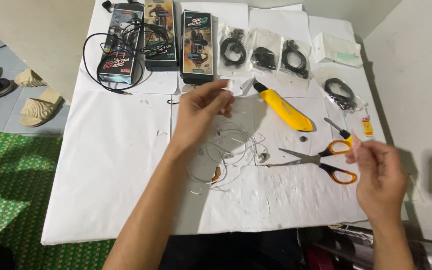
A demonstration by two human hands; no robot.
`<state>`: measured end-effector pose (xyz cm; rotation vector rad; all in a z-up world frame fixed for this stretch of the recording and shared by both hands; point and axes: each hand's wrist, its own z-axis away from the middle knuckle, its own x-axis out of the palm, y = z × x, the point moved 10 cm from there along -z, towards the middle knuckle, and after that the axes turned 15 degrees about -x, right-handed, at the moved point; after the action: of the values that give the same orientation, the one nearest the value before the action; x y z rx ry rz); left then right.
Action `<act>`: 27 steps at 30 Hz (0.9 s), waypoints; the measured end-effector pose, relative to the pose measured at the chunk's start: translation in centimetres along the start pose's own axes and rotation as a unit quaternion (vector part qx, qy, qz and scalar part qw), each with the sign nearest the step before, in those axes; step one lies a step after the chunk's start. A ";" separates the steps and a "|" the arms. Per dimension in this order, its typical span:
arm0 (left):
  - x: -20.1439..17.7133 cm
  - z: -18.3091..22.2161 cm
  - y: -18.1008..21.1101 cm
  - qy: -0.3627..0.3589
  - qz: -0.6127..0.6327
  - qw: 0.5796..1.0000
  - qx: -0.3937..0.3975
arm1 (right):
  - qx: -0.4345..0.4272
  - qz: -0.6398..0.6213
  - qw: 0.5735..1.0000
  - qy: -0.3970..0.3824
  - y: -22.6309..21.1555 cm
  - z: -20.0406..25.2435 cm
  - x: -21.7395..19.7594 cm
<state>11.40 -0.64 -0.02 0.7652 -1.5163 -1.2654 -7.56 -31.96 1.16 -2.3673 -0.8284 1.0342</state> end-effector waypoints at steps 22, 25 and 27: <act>-1.2 -5.5 -2.4 0.099 -0.050 0.994 -0.006 | -0.160 -0.150 0.967 -0.127 -7.9 -15.6 21.2; -1.2 -5.4 -2.2 0.110 -0.051 0.993 -0.013 | -0.171 -0.127 0.968 -0.131 -8.0 -15.4 21.5; -1.0 -5.2 -1.4 0.120 -0.068 0.990 0.019 | -0.202 -0.107 0.969 -0.098 -7.9 -15.5 21.2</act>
<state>16.44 -1.87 -1.75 1.0217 -1.3142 -1.1995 13.02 -14.23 4.78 -2.4456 -1.4562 1.1026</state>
